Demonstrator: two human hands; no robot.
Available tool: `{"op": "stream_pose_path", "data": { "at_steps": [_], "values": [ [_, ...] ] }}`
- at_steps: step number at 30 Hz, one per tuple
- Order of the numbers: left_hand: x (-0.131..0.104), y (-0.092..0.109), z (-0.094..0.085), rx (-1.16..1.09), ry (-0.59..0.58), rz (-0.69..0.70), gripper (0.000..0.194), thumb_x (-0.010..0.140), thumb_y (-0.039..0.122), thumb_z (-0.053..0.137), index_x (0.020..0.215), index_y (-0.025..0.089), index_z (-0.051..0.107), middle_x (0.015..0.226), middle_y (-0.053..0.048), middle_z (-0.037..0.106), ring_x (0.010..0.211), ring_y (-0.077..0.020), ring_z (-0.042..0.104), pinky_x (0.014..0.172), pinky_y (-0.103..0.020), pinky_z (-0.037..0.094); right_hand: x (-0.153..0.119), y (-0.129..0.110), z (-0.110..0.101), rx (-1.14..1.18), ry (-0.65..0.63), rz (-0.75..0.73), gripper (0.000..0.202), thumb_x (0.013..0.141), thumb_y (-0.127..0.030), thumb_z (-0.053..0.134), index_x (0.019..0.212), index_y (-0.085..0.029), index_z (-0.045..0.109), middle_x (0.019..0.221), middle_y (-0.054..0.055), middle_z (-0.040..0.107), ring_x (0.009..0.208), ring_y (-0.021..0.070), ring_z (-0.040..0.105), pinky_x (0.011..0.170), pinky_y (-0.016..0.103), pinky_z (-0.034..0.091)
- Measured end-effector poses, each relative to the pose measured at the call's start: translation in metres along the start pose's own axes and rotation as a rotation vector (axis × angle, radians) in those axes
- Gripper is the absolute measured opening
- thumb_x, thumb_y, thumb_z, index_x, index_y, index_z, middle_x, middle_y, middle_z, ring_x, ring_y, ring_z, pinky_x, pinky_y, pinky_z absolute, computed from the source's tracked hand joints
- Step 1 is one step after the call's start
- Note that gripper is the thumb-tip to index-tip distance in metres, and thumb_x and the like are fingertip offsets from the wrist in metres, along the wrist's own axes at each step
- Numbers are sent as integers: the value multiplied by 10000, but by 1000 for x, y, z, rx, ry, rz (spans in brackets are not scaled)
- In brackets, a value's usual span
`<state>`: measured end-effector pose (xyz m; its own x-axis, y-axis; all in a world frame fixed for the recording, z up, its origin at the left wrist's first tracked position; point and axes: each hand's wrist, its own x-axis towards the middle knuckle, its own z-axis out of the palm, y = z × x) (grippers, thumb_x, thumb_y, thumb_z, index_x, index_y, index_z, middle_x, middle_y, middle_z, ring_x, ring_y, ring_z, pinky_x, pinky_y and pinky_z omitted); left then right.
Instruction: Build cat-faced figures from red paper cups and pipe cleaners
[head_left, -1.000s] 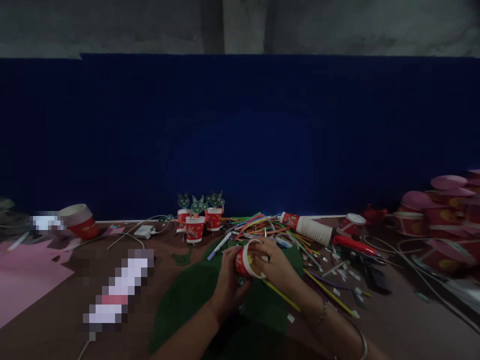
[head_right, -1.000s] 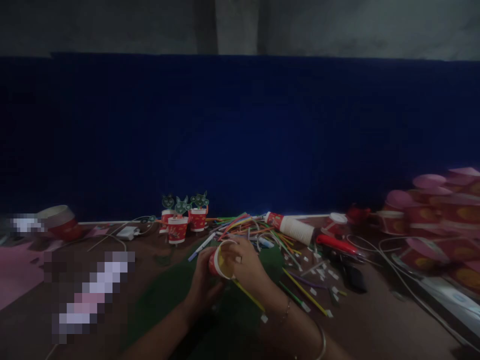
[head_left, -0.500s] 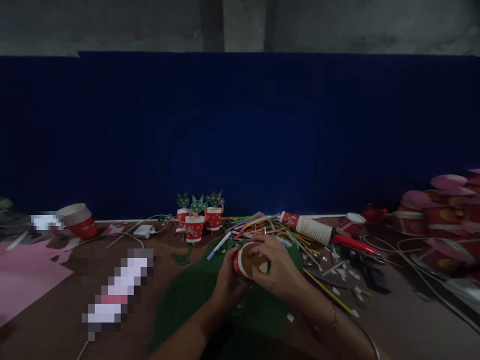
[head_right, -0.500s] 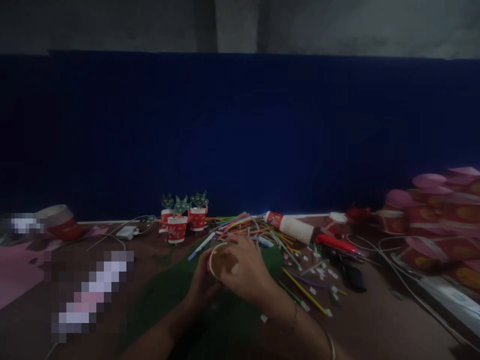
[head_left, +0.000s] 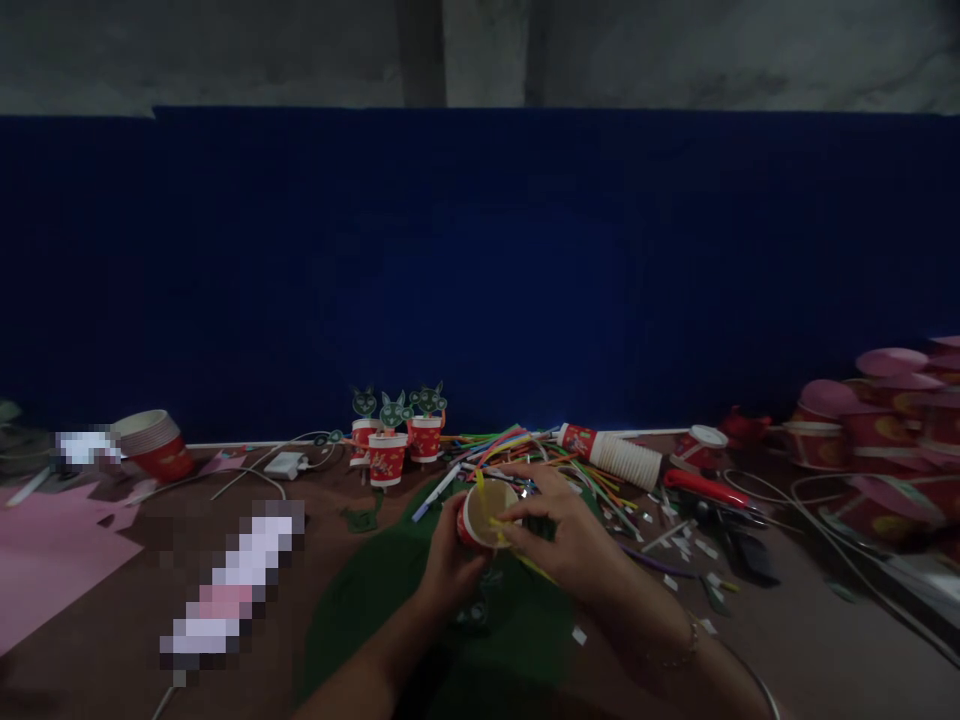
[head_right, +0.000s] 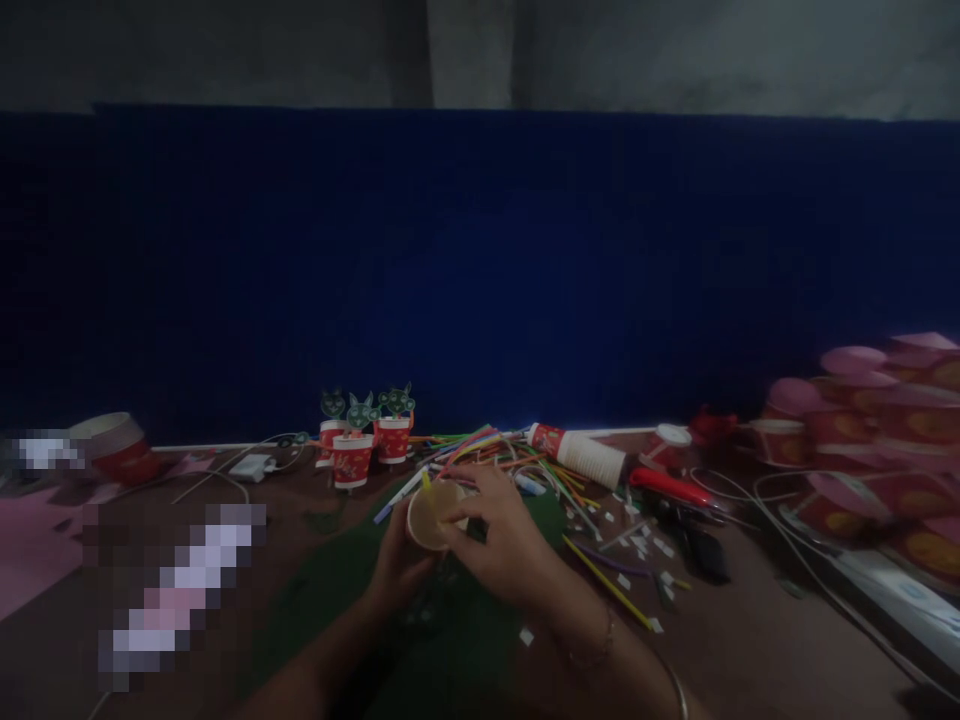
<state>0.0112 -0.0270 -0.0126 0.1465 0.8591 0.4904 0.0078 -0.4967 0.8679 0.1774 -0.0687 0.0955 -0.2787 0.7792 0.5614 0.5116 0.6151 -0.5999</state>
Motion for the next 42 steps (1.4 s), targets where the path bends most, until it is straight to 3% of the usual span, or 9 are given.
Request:
{"op": "stream_pose_path", "data": {
  "at_steps": [3, 8, 11, 14, 17, 22, 28, 32, 42],
  "values": [
    [-1, 7, -1, -14, -50, 26, 591, 686, 337, 659, 1190, 198, 384, 1121, -99, 549, 998, -256, 564, 868, -397, 456, 3, 0, -1, 116, -21, 82, 172, 798, -266, 553, 711, -222, 695, 1132, 50, 587, 1084, 213, 507, 919, 392, 392],
    [-2, 12, -2, 94, -93, 100, 568, 683, 284, 651, 1186, 204, 400, 1127, -91, 528, 1012, -253, 538, 870, -393, 439, 6, 10, 4, 225, 104, 316, 185, 795, -298, 542, 766, -188, 688, 739, 30, 668, 707, 168, 612, 659, 295, 485],
    [-4, 11, -2, 145, -162, 122, 557, 673, 251, 653, 1170, 194, 408, 1115, -91, 521, 1004, -244, 533, 865, -380, 435, 5, 14, 8, 134, 182, 255, 167, 721, -273, 632, 859, -202, 693, 818, 41, 668, 752, 179, 604, 687, 308, 480],
    [-6, 8, -1, 128, -214, 91, 575, 669, 249, 660, 1175, 190, 394, 1107, -93, 527, 986, -242, 542, 855, -373, 438, 3, 10, 11, 75, 220, 111, 106, 718, -251, 640, 794, -205, 698, 851, 52, 627, 834, 191, 581, 753, 324, 459],
    [-6, 6, 0, 57, -200, 50, 579, 682, 284, 659, 1187, 195, 392, 1122, -90, 531, 1007, -249, 539, 872, -377, 430, 2, 5, 14, 182, 189, 120, 85, 743, -243, 610, 743, -181, 668, 789, 41, 614, 746, 163, 575, 678, 281, 460],
    [-5, 1, -1, -32, -217, 35, 596, 684, 282, 671, 1200, 189, 388, 1145, -103, 517, 1037, -258, 527, 894, -382, 420, -1, 9, 22, 392, -20, 327, 149, 766, -273, 561, 809, -158, 646, 707, 19, 646, 630, 134, 579, 572, 231, 451],
    [-7, 1, 1, -50, -261, 27, 591, 687, 252, 669, 1198, 193, 378, 1151, -107, 520, 1043, -257, 529, 905, -385, 417, -2, 14, 22, 4, 5, 318, 163, 746, -265, 558, 775, -203, 706, 716, 19, 691, 641, 149, 593, 586, 237, 419],
    [-8, 5, 2, -49, -291, 10, 602, 685, 238, 666, 1208, 195, 370, 1178, -104, 513, 1061, -253, 520, 904, -374, 424, -2, 10, 13, -177, -65, 285, 172, 730, -240, 546, 729, -222, 718, 700, 13, 695, 615, 138, 581, 564, 224, 377],
    [-6, 12, -1, 90, -374, 122, 616, 703, 172, 627, 1255, 208, 356, 1222, -110, 484, 1118, -258, 486, 954, -396, 390, 2, 5, 6, -405, -241, 329, 208, 731, -261, 504, 688, -239, 706, 625, -3, 683, 546, 116, 544, 485, 221, 241]
  ]
}}
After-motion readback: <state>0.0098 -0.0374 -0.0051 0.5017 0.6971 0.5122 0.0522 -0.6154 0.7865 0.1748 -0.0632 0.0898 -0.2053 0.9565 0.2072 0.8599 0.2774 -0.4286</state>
